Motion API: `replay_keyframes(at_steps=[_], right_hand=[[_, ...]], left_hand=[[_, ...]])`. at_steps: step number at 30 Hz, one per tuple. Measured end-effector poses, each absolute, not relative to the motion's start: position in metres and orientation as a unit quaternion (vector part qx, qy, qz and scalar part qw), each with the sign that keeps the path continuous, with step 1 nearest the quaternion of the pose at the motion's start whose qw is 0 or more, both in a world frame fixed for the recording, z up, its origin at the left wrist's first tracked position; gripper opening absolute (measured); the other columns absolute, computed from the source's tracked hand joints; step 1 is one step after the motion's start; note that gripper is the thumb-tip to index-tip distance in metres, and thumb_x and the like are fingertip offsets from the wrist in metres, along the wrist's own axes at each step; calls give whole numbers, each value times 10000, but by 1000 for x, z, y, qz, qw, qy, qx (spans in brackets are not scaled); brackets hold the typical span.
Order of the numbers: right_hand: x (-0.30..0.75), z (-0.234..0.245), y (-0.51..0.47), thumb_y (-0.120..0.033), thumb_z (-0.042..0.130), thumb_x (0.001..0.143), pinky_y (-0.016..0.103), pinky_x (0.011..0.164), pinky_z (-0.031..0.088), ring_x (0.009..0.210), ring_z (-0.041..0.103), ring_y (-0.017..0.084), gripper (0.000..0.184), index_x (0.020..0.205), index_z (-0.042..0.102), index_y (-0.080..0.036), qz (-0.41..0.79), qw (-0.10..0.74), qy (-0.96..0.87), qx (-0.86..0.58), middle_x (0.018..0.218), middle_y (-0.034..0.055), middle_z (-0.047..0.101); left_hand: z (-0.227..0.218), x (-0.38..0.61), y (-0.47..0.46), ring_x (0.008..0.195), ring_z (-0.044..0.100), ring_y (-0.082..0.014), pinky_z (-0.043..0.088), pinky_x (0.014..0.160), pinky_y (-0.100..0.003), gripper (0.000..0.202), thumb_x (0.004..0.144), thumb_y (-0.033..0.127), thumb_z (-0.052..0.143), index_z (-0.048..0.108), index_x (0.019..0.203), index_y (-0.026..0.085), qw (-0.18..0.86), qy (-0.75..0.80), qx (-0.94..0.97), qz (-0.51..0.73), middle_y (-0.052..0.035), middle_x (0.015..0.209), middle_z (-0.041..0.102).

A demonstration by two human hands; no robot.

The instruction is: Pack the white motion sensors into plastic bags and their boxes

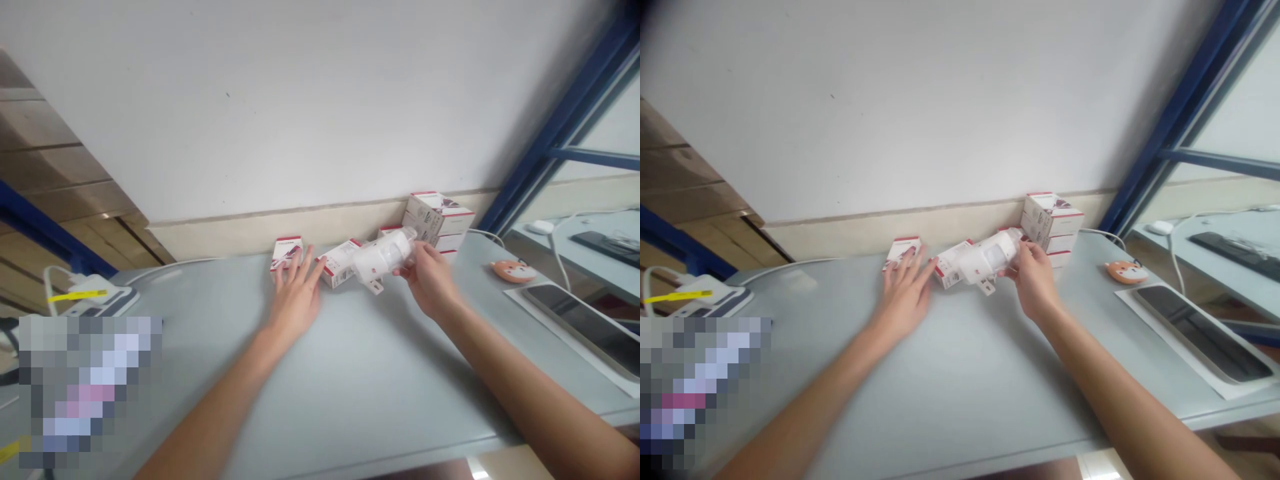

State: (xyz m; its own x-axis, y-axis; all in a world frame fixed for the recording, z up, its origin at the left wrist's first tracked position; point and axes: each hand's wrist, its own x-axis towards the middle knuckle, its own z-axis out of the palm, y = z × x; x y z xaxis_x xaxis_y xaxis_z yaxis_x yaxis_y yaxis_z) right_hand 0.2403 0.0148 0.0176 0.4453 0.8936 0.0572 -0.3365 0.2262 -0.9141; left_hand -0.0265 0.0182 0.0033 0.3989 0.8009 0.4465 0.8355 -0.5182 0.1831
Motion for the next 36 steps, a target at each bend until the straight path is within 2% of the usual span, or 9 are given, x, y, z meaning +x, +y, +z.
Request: replay_keyframes(at_steps=[4,7,10,13,15,20,29,32,36], right_hand=[[238,19,15,-296,734,879,201,495,581,704,649,132,105,888,689,-201,475,696,-303,-445,882,20,701],[234,24,12,-247,723,871,184,510,593,722,659,128,66,916,718,-199,521,663,-310,-439,914,27,725],[228,30,6,-326,726,910,216,549,619,742,671,138,139,987,725,-209,576,616,-329,-425,970,37,738],[224,33,0,-509,702,950,285,610,638,784,690,165,311,1112,721,-245,599,583,-391,-386,1051,37,739],[223,33,-3,-576,724,931,304,660,632,798,690,172,373,1129,727,-261,541,580,-465,-394,1050,29,742],[225,36,-8,-600,747,922,270,638,529,688,621,149,385,875,731,-219,360,583,-565,-460,781,13,702],[268,50,8,-578,659,971,312,561,394,590,484,166,340,890,684,-249,114,731,-455,-496,675,-18,576],[288,41,15,-568,630,972,305,549,341,551,435,159,384,775,680,-242,137,623,-517,-571,617,-25,542],[289,19,22,-474,622,985,361,729,468,705,618,231,305,834,759,-247,108,430,-683,-581,764,34,713]], left_hand=[[13,-17,6,1516,440,-356,299,1256,-616,375,1059,269,483,665,1387,269,-64,-486,-775,-399,-141,1618,525],[16,3,-11,1221,670,-272,536,1055,-440,472,1044,466,580,544,1481,290,-386,-415,-687,-456,-126,1455,642],[14,21,-23,984,740,-239,594,889,-372,568,961,510,716,553,1424,225,-616,-371,-520,-462,-141,1291,710],[13,26,-26,842,750,-208,610,848,-368,495,967,501,720,637,1329,174,-721,-345,-405,-444,-123,1158,730],[13,24,-25,795,746,-190,611,808,-343,471,975,483,718,658,1328,178,-752,-328,-366,-439,-101,1102,738],[13,15,-21,788,763,-215,588,667,-310,545,980,524,695,630,1417,206,-797,-289,-343,-404,-124,1143,774],[13,5,-14,765,795,-241,603,769,-369,512,948,323,726,609,1434,218,-827,-268,-358,-342,-129,1221,772],[18,5,-15,919,805,-301,591,864,-414,563,941,302,698,554,1481,229,-836,-247,-322,-370,-142,1309,752],[22,7,-14,951,774,-310,559,843,-399,524,981,395,571,617,1396,79,-852,-235,-277,-376,-241,1278,747]])
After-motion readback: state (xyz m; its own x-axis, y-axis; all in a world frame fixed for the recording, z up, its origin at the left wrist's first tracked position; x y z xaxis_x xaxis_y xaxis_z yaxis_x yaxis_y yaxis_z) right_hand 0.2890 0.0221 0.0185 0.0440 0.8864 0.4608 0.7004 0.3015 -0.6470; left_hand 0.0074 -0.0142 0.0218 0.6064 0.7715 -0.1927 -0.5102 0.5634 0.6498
